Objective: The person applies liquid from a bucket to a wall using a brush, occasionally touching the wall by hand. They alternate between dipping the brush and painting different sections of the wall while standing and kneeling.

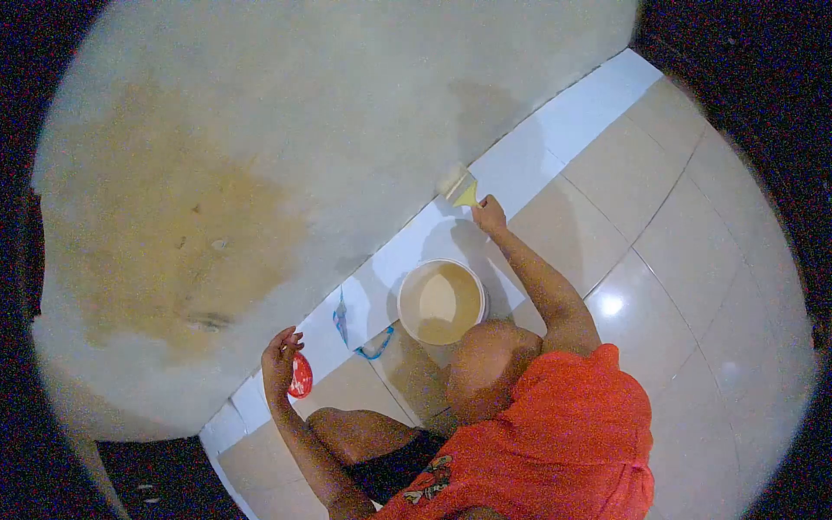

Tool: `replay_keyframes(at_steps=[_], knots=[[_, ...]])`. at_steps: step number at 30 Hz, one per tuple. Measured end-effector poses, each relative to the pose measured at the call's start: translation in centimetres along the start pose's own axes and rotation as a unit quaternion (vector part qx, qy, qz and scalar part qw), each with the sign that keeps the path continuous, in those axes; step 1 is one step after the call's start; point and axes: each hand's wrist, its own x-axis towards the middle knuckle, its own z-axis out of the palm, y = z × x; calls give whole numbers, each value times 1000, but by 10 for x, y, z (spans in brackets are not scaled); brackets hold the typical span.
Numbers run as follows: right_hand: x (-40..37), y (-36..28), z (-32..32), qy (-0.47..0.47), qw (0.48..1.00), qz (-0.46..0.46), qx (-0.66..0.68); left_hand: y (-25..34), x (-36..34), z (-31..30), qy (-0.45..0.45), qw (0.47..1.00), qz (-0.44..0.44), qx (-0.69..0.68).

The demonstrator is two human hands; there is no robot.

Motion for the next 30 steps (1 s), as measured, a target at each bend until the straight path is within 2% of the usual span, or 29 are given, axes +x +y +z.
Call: replay_keyframes(at_steps=[2,3,6,10,14,16,18,21,23,25,26,28,29,30], knots=[[7,-14,1,-1,991,123,47,-6,5,4,2,1000,-4,-13],[13,-27,-8,-45,984,113,126,-5,7,6,0,1000,1,-14],[43,-82,-26,-75,965,154,201,-1,10,9,0,999,31,8],[72,-175,-70,-74,951,153,259,1,18,15,-1,999,45,25],[52,-285,-142,-88,958,85,258,9,18,18,4,995,77,66],[32,-334,-187,-137,975,-18,176,20,18,22,-9,988,117,98],[27,-381,-213,-136,955,-55,259,20,24,30,-15,991,126,53],[6,-458,-242,-101,961,-113,231,22,31,38,-38,990,128,51],[10,-494,-259,-93,962,-135,218,22,36,41,-42,988,138,53],[21,-521,-275,-142,947,-175,228,21,40,42,-56,988,134,51],[-3,-537,-278,-143,948,-178,224,18,43,43,-54,988,135,46],[-45,-563,-280,-75,926,-263,259,11,47,44,-51,986,151,58],[-40,-571,-281,-107,904,-300,285,12,46,43,-49,986,150,54],[-34,-577,-279,-109,904,-302,282,14,45,42,-49,988,137,51]])
